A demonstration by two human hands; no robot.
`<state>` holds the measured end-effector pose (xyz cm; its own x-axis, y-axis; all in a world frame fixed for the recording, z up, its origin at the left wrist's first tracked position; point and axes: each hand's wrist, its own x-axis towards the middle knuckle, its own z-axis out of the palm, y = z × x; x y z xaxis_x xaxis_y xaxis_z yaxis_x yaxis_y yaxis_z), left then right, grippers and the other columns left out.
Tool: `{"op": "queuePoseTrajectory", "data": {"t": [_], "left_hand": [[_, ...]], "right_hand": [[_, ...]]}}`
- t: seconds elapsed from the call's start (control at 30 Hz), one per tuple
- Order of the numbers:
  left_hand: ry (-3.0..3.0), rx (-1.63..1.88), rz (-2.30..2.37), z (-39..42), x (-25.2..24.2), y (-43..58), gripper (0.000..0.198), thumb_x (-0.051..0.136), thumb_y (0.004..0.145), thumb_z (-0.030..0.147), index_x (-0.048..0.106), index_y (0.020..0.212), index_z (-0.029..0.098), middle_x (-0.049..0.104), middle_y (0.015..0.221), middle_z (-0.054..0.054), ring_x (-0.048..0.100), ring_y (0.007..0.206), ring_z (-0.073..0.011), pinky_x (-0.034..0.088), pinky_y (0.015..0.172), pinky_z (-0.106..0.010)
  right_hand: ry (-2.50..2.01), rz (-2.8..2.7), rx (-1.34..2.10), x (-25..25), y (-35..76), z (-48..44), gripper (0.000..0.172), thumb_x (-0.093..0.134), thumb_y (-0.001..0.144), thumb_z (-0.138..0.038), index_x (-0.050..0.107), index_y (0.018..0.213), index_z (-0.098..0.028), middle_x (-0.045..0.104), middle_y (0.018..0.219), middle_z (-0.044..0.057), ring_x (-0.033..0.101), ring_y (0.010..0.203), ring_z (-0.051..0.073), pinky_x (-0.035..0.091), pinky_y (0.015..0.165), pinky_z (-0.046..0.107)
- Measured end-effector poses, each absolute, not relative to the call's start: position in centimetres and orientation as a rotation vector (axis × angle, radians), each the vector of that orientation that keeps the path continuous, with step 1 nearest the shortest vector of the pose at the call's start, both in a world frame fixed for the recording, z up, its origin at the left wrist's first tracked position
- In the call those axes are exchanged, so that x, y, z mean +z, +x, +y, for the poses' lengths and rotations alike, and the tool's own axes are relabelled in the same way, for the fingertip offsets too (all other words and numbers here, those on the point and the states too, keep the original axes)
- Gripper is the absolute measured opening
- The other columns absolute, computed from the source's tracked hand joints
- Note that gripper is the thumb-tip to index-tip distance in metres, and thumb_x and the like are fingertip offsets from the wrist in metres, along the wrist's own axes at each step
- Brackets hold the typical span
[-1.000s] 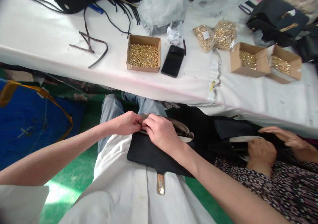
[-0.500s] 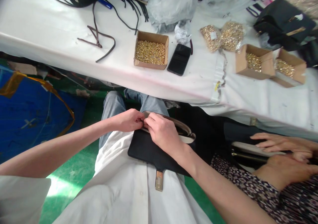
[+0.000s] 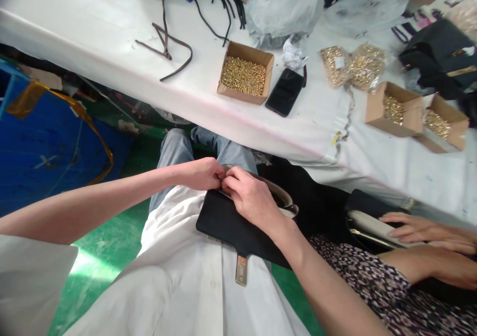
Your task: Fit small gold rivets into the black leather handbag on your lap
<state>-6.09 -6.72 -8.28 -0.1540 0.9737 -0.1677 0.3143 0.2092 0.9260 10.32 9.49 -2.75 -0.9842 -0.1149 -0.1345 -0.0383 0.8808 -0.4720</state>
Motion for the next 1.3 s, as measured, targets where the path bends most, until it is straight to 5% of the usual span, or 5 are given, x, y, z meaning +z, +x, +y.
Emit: {"op": "queuePoseTrajectory", "data": {"t": [1.03, 1.3], "left_hand": [[1.204, 1.029, 1.667, -7.3, -8.6, -5.6, 0.015, 0.064, 0.077, 0.012, 0.07, 0.064, 0.016, 0.045, 0.055, 0.005, 0.037, 0.058, -0.0143, 0.03, 0.055, -0.034], [1.187, 0.965, 1.722, -7.5, -7.6, -5.3, 0.016, 0.065, 0.075, 0.007, 0.064, 0.063, 0.017, 0.053, 0.057, 0.004, 0.046, 0.059, -0.0147, 0.032, 0.056, -0.032]], "right_hand": [[0.031, 3.046, -0.943, -4.8, 11.5, 8.1, 0.012, 0.066, 0.107, -0.014, 0.07, 0.105, -0.025, 0.075, 0.116, 0.006, 0.075, 0.108, 0.025, 0.061, 0.096, 0.043], [0.113, 3.026, -0.944, -4.3, 10.9, 7.8, 0.016, 0.074, 0.1, -0.014, 0.065, 0.108, -0.024, 0.074, 0.108, 0.004, 0.074, 0.102, 0.025, 0.06, 0.092, 0.042]]}}
